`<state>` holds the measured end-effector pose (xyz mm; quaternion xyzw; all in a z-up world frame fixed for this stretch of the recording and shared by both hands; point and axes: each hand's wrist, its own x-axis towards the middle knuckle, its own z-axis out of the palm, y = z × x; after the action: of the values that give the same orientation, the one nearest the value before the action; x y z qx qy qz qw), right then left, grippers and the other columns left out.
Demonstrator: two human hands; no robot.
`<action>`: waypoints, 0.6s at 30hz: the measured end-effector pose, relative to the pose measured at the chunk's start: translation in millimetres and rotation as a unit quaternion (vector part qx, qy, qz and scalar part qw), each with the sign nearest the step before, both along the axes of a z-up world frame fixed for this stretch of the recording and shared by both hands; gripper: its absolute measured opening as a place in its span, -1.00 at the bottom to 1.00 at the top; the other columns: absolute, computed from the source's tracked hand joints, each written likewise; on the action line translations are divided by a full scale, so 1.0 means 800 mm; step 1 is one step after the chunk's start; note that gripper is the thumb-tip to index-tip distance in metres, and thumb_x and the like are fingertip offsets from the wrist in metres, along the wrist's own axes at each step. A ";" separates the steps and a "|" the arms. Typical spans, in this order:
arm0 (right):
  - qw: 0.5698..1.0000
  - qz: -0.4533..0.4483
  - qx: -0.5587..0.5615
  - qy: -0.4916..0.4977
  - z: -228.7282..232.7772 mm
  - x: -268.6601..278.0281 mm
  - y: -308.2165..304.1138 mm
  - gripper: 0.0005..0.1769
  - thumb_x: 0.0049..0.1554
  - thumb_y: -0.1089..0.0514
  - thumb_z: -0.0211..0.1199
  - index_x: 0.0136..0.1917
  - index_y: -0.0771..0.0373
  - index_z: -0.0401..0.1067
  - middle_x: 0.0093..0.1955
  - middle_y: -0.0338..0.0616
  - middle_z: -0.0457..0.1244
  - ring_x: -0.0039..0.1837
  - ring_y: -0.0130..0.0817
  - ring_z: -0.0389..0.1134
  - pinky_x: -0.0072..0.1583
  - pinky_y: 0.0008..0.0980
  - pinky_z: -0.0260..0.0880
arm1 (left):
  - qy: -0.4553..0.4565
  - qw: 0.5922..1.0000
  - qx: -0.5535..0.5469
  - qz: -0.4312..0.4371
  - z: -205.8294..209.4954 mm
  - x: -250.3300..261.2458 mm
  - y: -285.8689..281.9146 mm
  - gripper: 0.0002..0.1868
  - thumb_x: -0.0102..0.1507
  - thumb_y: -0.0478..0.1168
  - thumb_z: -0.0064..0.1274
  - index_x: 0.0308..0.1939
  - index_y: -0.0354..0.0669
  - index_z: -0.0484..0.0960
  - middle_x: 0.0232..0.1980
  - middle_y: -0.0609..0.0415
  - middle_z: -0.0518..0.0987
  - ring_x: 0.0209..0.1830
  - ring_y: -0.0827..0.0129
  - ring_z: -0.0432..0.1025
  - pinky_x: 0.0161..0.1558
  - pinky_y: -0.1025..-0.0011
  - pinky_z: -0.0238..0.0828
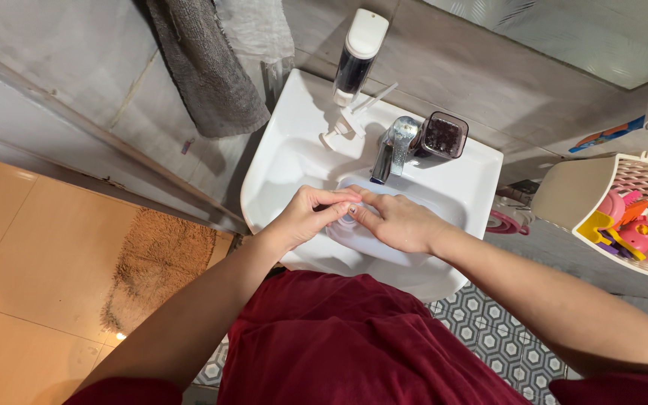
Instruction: The person refills a hand sanitizer pump bottle from a large white plastic jug at a bathroom sink. They open the pump bottle, pour liquid from the jug into it, rinse the jug under running water, and wipe the jug and pump bottle with a gray cloth before closing the pump bottle.
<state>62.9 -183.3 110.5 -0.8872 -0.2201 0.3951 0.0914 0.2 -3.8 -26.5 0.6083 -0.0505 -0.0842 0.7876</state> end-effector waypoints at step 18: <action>0.983 0.149 -0.107 -0.029 0.033 0.050 -0.079 -0.12 0.04 -0.60 -0.03 -0.11 0.24 0.61 -0.19 0.15 0.44 -0.01 0.03 0.49 0.12 -0.07 0.45 | -0.239 0.903 0.353 -0.051 0.053 -0.005 -0.055 -0.35 0.37 0.22 0.06 0.39 -0.10 0.49 0.47 -0.07 0.41 0.61 0.03 0.11 0.54 0.02 -0.03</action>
<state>103.3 -246.8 136.8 -0.8601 -0.3093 0.3994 -0.0702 -4.0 -48.0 16.0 0.8447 -0.2350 0.0110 0.4807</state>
